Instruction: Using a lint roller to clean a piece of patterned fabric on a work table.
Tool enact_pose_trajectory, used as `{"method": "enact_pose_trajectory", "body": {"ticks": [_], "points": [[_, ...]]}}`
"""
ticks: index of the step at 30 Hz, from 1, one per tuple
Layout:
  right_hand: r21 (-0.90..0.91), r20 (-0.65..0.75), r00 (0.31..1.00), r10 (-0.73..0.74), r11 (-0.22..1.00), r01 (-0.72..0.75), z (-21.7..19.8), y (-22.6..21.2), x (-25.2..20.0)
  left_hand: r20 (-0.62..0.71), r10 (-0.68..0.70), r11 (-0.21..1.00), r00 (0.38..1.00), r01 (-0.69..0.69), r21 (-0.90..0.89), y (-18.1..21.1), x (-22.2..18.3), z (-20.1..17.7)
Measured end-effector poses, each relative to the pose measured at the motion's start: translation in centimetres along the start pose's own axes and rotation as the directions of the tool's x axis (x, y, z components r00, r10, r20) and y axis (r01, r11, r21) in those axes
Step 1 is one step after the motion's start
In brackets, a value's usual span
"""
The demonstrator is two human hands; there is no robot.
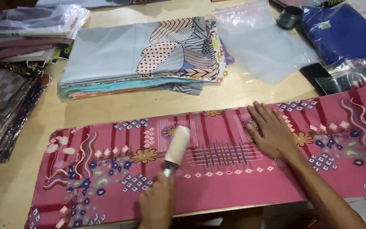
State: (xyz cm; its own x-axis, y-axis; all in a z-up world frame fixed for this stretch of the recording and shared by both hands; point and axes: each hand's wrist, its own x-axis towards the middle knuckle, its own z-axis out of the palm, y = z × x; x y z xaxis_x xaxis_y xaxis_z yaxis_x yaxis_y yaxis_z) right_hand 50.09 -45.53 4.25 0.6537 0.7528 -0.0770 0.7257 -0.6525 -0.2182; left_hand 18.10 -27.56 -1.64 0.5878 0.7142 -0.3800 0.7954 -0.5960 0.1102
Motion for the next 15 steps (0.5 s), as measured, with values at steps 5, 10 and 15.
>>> {"method": "enact_pose_trajectory", "body": {"ticks": [5, 10, 15], "points": [[-0.009, -0.015, 1.0, -0.02, 1.0, 0.02, 0.3, 0.3, 0.2, 0.055, -0.184, 0.981, 0.981, 0.187, -0.059, -4.3, 1.8, -4.3], [-0.019, -0.006, 1.0, 0.0, 1.0, -0.001, 0.5, 0.4, 0.5, -0.046, -0.248, 0.962, 0.968, 0.252, 0.106, -7.8, 2.3, -8.8], [-0.01, -0.014, 1.0, 0.012, 1.0, -0.013, 0.2, -0.1, 0.3, -0.121, -0.252, 0.965, 0.96, 0.258, 0.041, -13.5, 4.3, -8.9]]}}
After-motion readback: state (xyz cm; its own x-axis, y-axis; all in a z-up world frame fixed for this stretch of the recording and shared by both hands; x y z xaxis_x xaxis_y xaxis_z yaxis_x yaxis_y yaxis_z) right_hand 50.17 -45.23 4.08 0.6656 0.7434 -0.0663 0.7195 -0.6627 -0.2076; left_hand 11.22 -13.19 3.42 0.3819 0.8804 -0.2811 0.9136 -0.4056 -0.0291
